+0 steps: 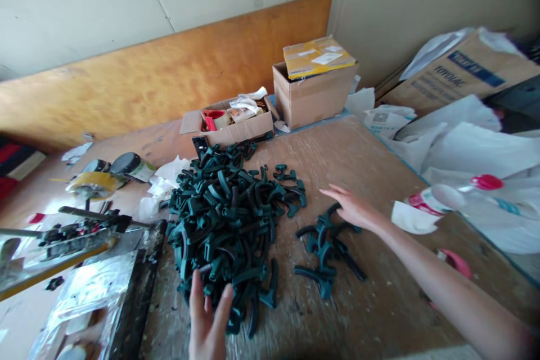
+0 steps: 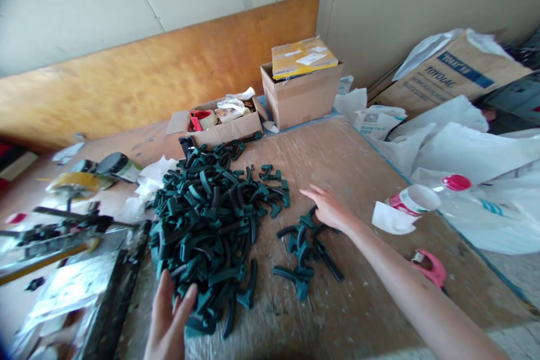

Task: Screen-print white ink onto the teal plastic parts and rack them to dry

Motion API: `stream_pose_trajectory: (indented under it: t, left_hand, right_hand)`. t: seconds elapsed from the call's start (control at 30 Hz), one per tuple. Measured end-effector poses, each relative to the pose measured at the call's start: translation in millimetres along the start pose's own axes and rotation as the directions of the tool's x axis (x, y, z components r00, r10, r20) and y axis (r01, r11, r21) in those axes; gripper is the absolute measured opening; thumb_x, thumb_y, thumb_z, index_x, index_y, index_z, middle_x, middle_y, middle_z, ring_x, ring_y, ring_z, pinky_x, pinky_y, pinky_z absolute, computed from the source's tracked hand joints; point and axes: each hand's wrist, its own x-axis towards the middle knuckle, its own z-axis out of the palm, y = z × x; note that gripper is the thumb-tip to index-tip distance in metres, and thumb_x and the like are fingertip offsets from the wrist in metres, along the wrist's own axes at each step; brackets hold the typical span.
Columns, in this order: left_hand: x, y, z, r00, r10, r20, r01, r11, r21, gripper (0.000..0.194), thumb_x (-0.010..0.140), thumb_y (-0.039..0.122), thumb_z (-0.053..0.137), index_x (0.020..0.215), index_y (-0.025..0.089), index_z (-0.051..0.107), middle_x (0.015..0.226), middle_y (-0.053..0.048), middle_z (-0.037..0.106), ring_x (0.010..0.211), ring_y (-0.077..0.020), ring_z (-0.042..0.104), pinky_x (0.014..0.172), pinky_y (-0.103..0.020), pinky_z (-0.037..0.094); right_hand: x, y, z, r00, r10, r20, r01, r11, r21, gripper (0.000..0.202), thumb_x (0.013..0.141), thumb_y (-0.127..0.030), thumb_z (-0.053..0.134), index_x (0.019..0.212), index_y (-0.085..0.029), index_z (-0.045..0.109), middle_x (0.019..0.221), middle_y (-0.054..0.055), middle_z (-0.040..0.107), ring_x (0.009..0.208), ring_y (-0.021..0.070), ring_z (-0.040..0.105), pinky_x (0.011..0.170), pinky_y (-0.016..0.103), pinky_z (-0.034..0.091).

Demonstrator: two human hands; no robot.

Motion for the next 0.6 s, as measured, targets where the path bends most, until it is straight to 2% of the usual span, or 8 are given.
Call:
stream_pose_trajectory:
  t: [0.07,0.1,0.17,0.27,0.33,0.4,0.5,0.6]
  left_hand:
    - [-16.1,-19.0,26.7,0.938,0.222,0.268,-0.284,0.933,0.223,0.063,0.075,0.034,0.07,0.134,0.033,0.048,0.151,-0.003,0.037,0.142,-0.0283,0.027,0.117,-0.046,0.024]
    - [-22.4,-29.1,43.8,0.854,0.27,0.446,-0.431,0.846,0.314,0.068,0.074,0.035,0.07,0.138,0.033,0.045,0.154,-0.004,0.032,0.143,-0.0298,0.024,0.116,-0.048,0.025]
    - [-29.8,-48.4,81.0,0.648,0.207,0.732,-0.658,0.637,0.402,0.088,0.066,0.04,0.077,0.144,0.034,0.036,0.158,-0.008,0.02,0.144,-0.0361,0.016,0.114,-0.057,0.023]
    - [-26.9,-68.6,130.6,0.409,0.059,0.911,-0.854,0.377,0.359,0.109,0.056,0.056,0.08,0.148,0.041,0.022,0.16,-0.009,0.002,0.143,-0.0447,0.004,0.109,-0.071,0.013]
    - [-18.5,-74.1,153.4,0.321,0.042,0.946,-0.915,0.273,0.298,0.108,0.06,0.063,0.074,0.148,0.044,0.014,0.16,-0.009,-0.003,0.143,-0.0457,0.002,0.106,-0.075,0.012]
    - [-8.8,-75.1,168.5,0.306,0.071,0.949,-0.93,0.234,0.283,0.11,0.061,0.066,0.072,0.149,0.044,0.01,0.16,-0.009,-0.004,0.143,-0.0457,0.001,0.106,-0.074,0.013]
    - [3.7,-72.9,183.9,0.362,0.094,0.927,-0.91,0.251,0.33,0.11,0.058,0.065,0.074,0.148,0.044,0.014,0.161,-0.008,-0.003,0.143,-0.0453,0.003,0.107,-0.071,0.015]
    - [11.7,-67.2,196.4,0.422,0.055,0.905,-0.863,0.332,0.382,0.109,0.054,0.058,0.078,0.146,0.045,0.022,0.16,-0.008,0.006,0.141,-0.0451,0.016,0.107,-0.066,0.022]
  right_hand:
    - [-14.3,28.6,17.5,0.994,0.018,0.107,-0.007,0.995,-0.101,0.089,0.064,0.007,0.046,0.142,-0.035,0.04,0.155,0.007,0.024,0.138,0.0309,0.03,0.106,0.047,0.036]
    - [-19.4,36.4,27.2,0.99,0.002,0.141,0.018,0.989,-0.144,0.093,0.061,0.008,0.046,0.142,-0.038,0.039,0.156,0.005,0.02,0.14,0.0325,0.025,0.106,0.051,0.034]
    - [-24.3,41.7,44.9,0.984,-0.085,0.159,0.117,0.971,-0.207,0.096,0.059,0.009,0.047,0.141,-0.041,0.039,0.157,0.004,0.017,0.142,0.0332,0.015,0.109,0.057,0.025]
    - [-21.7,35.9,58.4,0.953,-0.242,0.184,0.282,0.929,-0.238,0.091,0.06,0.004,0.051,0.142,-0.035,0.04,0.153,0.008,0.03,0.143,0.0306,0.014,0.112,0.059,0.012]
    - [-19.5,30.7,59.1,0.946,-0.234,0.225,0.285,0.931,-0.228,0.084,0.063,-0.001,0.053,0.142,-0.028,0.041,0.145,0.013,0.042,0.14,0.0303,0.026,0.112,0.054,0.018]
    - [-21.8,27.7,58.5,0.959,-0.137,0.246,0.185,0.965,-0.186,0.077,0.066,-0.008,0.054,0.141,-0.021,0.043,0.136,0.016,0.05,0.13,0.0312,0.041,0.106,0.048,0.032]
    - [-35.3,25.0,64.5,0.965,0.112,0.238,-0.113,0.994,-0.008,0.072,0.069,-0.024,0.059,0.138,-0.013,0.043,0.124,0.02,0.059,0.113,0.0331,0.057,0.091,0.041,0.044]
    - [-54.0,15.6,78.7,0.895,0.34,0.288,-0.428,0.834,0.347,0.083,0.072,-0.041,0.058,0.144,-0.012,0.03,0.121,0.018,0.061,0.108,0.0308,0.06,0.083,0.037,0.05]
